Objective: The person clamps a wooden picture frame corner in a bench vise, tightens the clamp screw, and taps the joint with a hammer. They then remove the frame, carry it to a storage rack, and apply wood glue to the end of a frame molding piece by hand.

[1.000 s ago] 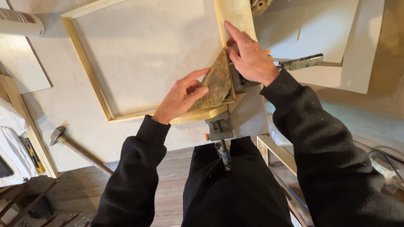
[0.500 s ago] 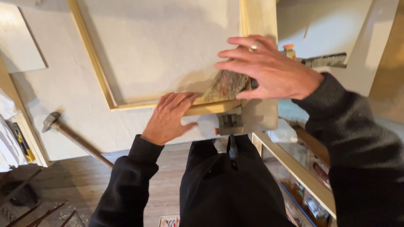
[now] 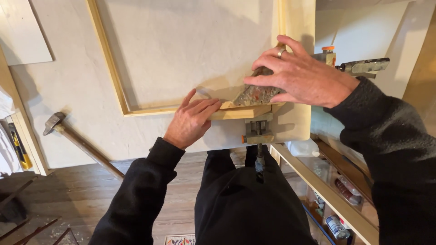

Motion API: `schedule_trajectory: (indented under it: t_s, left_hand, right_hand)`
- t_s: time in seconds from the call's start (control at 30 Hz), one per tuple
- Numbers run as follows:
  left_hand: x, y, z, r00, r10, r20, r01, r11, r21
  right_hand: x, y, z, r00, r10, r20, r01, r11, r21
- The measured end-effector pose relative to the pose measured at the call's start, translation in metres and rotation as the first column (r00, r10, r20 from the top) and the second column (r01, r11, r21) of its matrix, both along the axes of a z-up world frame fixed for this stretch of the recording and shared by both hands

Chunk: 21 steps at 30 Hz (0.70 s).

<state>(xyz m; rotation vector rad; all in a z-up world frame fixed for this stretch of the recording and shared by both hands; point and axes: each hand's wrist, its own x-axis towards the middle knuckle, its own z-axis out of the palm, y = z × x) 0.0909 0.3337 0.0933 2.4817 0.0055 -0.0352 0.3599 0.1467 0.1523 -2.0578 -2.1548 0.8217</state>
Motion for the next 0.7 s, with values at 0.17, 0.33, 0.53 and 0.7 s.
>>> schedule_trajectory:
  t_s: [0.17, 0.33, 0.53, 0.7]
  left_hand:
    - [0.001, 0.001, 0.005, 1.0, -0.004, -0.008, 0.004, 1.0, 0.015]
    - [-0.007, -0.008, 0.025, 0.995, 0.045, 0.086, -0.042, 0.999, -0.026]
    - [-0.007, -0.019, 0.026, 0.974, 0.04, 0.222, -0.045, 0.999, 0.017]
    - [0.007, -0.043, 0.023, 0.972, -0.039, 0.23, 0.018, 0.995, 0.094]
  right_hand:
    - [-0.011, 0.0, 0.002, 0.984, 0.041, 0.172, -0.047, 0.999, 0.028]
    - [-0.002, -0.008, -0.011, 0.997, 0.006, 0.071, -0.013, 0.995, 0.103]
    - [0.003, -0.017, -0.02, 0.99, -0.06, -0.128, 0.086, 0.975, 0.204]
    - [-0.002, -0.024, -0.006, 0.979, -0.098, -0.178, 0.138, 0.964, 0.229]
